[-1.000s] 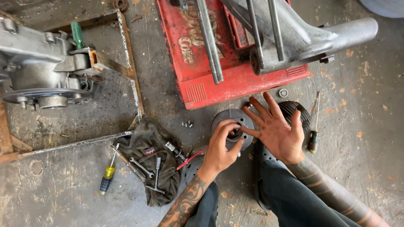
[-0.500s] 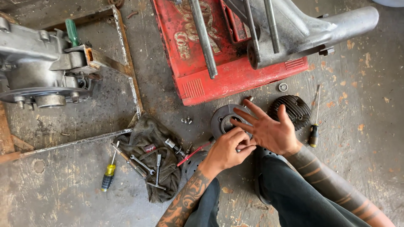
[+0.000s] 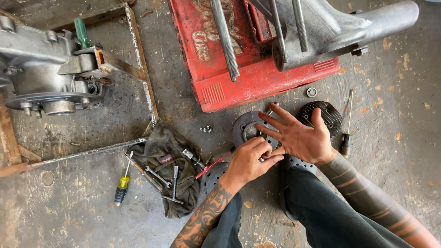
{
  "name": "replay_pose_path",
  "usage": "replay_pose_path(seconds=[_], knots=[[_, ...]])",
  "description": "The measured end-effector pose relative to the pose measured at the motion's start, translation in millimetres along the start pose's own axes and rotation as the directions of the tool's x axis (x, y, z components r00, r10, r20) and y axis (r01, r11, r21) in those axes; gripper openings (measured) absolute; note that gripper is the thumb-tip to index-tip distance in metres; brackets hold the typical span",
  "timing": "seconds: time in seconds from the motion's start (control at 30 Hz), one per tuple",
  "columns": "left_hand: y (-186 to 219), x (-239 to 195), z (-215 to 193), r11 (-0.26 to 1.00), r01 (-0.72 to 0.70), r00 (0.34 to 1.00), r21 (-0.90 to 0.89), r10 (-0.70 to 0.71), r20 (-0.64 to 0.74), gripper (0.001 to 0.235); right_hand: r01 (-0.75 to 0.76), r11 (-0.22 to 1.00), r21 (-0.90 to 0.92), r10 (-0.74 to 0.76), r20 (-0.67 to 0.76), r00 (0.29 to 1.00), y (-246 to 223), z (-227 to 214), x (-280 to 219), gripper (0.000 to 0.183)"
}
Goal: The person sits on the workshop floor and cleans disassembled motorcycle engine components. They hold a finned cylinder and a round cylinder part, and use a screwdriver to scrape the inner surfaces and edges of each part, working on one component and then the other.
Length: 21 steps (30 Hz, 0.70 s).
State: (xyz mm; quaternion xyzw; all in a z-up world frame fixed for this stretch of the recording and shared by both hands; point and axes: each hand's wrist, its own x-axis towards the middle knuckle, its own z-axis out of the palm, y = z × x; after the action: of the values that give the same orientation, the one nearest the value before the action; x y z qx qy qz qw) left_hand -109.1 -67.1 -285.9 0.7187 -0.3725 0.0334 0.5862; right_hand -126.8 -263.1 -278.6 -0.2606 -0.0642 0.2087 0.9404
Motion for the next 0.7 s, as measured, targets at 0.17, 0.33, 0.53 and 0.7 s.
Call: replay_pose_path(seconds=[0.17,0.33,0.53,0.7], knots=[[9.7,8.3,-2.5,0.989,-0.126,0.990,0.071,0.122,0.068,0.024,-0.011,0.999,-0.044,0.012,0.015,1.000,5.2,-4.1,0.2,0.103],[-1.7,0.2,3.8,0.984,-0.124,0.992,0.126,0.121,0.032,0.015,-0.007,1.000,-0.010,0.007,-0.010,1.000,-1.3,-0.8,1.9,0.104],[5.4,8.2,-2.9,0.964,-0.177,0.984,0.197,0.177,0.014,0.036,-0.015,1.000,-0.002,0.016,0.009,1.000,1.0,-3.3,3.7,0.103],[8.8,6.8,-5.1,0.979,-0.151,0.983,0.139,0.135,0.124,0.009,-0.011,0.999,-0.034,0.011,-0.013,1.000,-1.3,1.2,1.5,0.104]])
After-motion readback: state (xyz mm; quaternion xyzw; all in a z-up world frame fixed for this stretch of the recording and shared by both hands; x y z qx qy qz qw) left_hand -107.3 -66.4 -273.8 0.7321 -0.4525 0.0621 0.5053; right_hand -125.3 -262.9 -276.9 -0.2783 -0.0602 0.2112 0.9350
